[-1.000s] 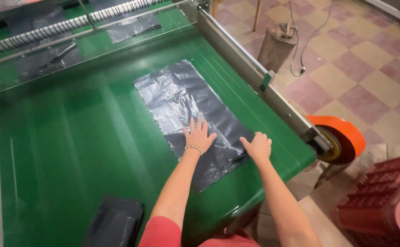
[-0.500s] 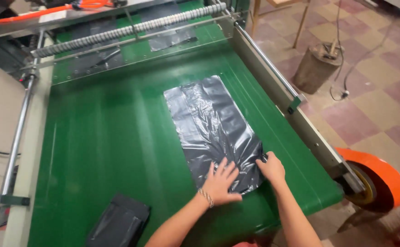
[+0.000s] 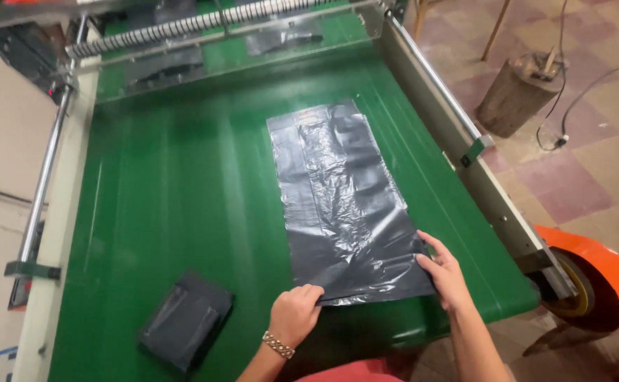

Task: Folding individual plastic bags into compact rectangles as they are produced by a machine.

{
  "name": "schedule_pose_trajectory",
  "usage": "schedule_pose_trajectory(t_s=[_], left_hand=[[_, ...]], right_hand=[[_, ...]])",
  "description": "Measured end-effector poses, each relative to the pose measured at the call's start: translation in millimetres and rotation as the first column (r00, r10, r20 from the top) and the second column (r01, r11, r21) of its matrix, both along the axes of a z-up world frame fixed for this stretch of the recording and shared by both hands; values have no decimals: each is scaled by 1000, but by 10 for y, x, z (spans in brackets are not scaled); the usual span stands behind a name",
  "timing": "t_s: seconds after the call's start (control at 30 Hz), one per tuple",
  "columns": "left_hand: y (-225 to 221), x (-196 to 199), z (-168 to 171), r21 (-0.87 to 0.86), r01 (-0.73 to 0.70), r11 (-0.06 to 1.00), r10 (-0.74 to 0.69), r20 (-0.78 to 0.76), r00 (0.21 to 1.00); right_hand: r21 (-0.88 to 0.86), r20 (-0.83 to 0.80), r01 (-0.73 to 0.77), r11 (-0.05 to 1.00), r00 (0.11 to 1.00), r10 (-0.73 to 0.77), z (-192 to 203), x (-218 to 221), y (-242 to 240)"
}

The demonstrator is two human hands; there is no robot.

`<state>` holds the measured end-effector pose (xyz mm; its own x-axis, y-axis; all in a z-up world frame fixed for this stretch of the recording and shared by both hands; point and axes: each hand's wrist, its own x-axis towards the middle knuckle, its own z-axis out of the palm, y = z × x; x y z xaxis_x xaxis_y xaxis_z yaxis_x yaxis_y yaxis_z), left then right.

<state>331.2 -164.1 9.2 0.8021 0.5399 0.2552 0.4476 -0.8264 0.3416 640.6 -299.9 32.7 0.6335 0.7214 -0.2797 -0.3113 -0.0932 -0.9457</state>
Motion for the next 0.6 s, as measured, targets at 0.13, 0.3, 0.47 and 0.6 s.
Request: schedule_pose_trajectory(t_s=[0.13, 0.3, 0.47, 0.6], left_hand=[[-92, -91, -17, 49, 3, 999, -3, 12, 1000], [-207, 266, -31, 215, -63, 975, 76, -53, 996], [-314, 734, 198, 229, -45, 972, 47, -5, 999], [-91, 1032, 65, -22, -113, 993, 115, 153, 981]], right_hand=[[5, -141, 48, 999, 989, -47, -130, -59, -87], [13, 172, -9, 1000, 985, 6, -200, 111, 308], [-25, 152, -49, 999, 987, 52, 55, 79, 576], [171, 55, -83, 982, 996, 75, -127, 114, 601]])
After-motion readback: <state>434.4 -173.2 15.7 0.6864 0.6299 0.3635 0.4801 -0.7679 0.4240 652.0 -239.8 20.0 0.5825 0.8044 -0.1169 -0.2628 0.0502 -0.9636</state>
